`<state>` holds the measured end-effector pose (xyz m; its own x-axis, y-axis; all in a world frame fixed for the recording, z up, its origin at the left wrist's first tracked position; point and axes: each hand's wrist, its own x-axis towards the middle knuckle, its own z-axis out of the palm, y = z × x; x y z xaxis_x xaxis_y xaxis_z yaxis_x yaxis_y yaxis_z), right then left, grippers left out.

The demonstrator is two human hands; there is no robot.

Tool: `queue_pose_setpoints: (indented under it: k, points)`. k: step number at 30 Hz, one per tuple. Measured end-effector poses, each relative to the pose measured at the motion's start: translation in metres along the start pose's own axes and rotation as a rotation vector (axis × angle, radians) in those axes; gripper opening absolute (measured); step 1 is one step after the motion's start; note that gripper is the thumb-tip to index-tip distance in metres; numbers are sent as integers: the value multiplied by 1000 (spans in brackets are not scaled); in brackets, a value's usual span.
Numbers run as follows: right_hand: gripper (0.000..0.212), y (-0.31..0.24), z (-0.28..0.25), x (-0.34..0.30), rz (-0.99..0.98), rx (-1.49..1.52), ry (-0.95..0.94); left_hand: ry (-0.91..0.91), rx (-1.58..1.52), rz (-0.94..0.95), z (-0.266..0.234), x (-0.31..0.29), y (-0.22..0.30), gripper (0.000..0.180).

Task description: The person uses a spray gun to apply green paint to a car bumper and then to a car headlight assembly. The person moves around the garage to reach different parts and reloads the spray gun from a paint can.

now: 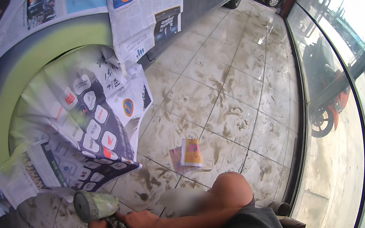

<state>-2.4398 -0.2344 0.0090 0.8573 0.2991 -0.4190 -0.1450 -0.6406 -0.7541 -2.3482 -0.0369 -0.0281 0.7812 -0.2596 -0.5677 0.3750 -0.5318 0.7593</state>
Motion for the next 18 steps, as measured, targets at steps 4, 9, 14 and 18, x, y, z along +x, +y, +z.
queue_pose_setpoints:
  k: [4,9,14,18]
  points:
    - [71,2,3,1,-31,35,31,-4,12,14,1,5,-5,34]
    - [61,0,3,1,-22,10,11,3,48,35,-4,6,-13,34]
    - [61,-8,-5,0,29,9,-29,17,89,91,-9,17,-39,35]
    - [61,-13,-9,-1,43,9,-57,57,200,265,-14,25,-62,35]
